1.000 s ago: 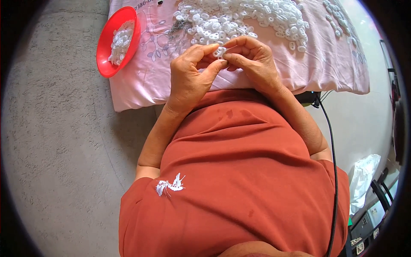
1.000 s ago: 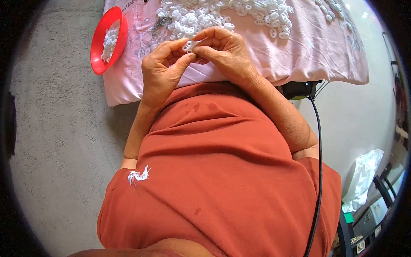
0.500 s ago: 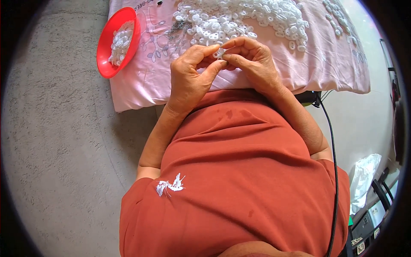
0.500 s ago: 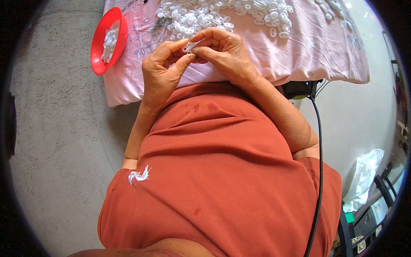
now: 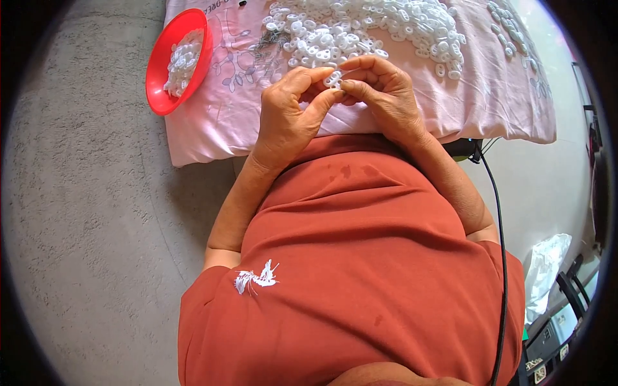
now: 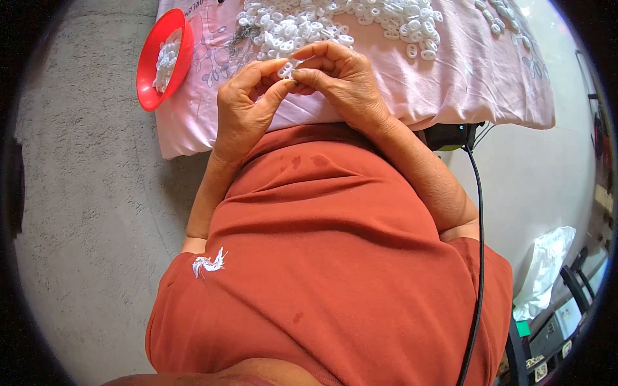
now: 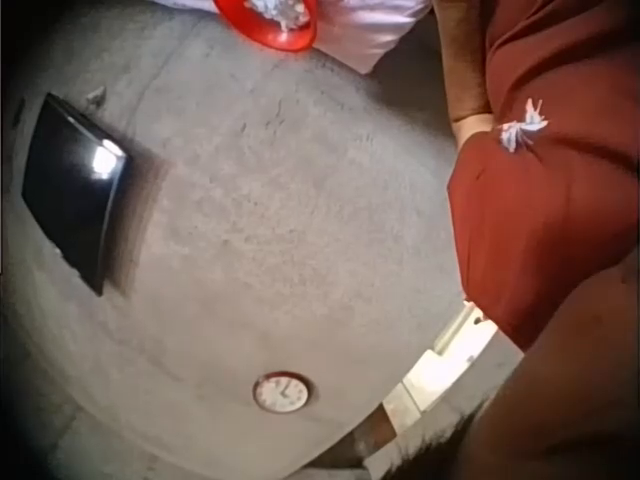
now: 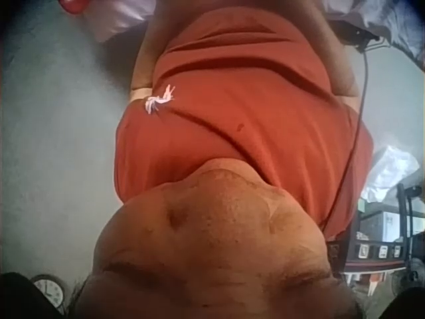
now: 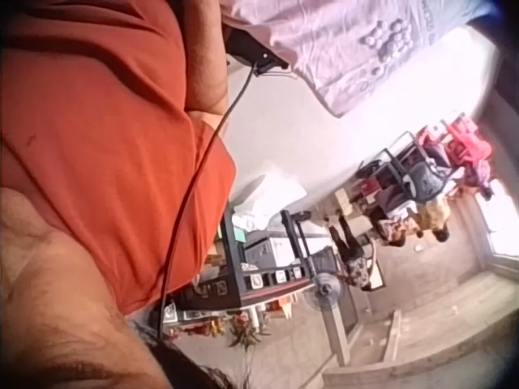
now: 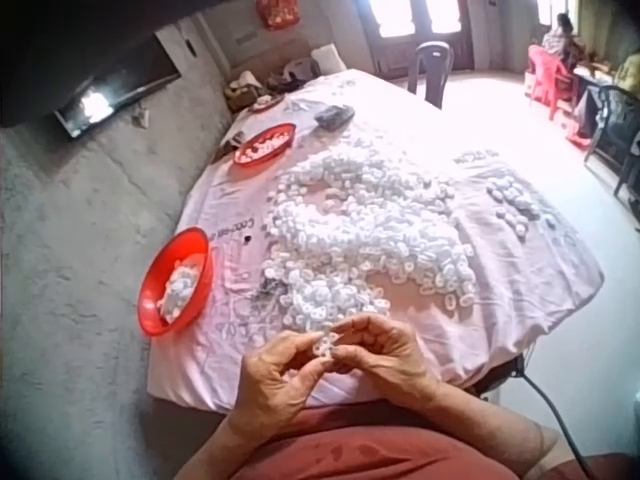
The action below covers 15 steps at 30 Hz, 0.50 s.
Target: The person sorts and inspects small white plastic components by hand on a cloth-covered table.
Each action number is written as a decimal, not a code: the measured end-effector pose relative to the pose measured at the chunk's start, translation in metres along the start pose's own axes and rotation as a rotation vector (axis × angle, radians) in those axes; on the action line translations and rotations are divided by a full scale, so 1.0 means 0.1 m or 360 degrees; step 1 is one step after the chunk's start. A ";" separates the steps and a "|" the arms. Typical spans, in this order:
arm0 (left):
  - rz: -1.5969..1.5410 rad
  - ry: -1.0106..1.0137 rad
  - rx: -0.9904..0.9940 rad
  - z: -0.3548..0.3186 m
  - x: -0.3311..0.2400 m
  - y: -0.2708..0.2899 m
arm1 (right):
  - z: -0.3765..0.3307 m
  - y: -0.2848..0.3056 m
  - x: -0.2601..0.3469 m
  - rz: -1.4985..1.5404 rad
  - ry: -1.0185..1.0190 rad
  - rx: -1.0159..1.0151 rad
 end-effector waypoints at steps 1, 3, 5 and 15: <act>0.0000 -0.0001 -0.0002 0.00 0.00 -0.01 | 0.00 0.00 -0.01 0.0029 0.0010 -0.0005; -0.0059 0.0069 -0.0006 0.00 0.01 -0.01 | -0.01 0.01 -0.02 0.0056 0.0019 -0.0008; -0.0082 0.0057 -0.0004 0.01 0.02 -0.02 | -0.01 0.01 -0.03 0.0065 -0.0002 -0.0025; -0.0088 0.0020 0.0026 0.04 0.00 -0.03 | -0.02 0.01 -0.03 0.0033 0.0025 -0.0109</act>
Point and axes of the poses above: each hand's wrist, its own z-axis towards the middle knuckle, its own y-axis out of the back of the hand, x = y × z, the point moved 1 cm from there along z, towards the middle knuckle, and after that the axes turned 2 degrees about -z, right-handed, at the moved point
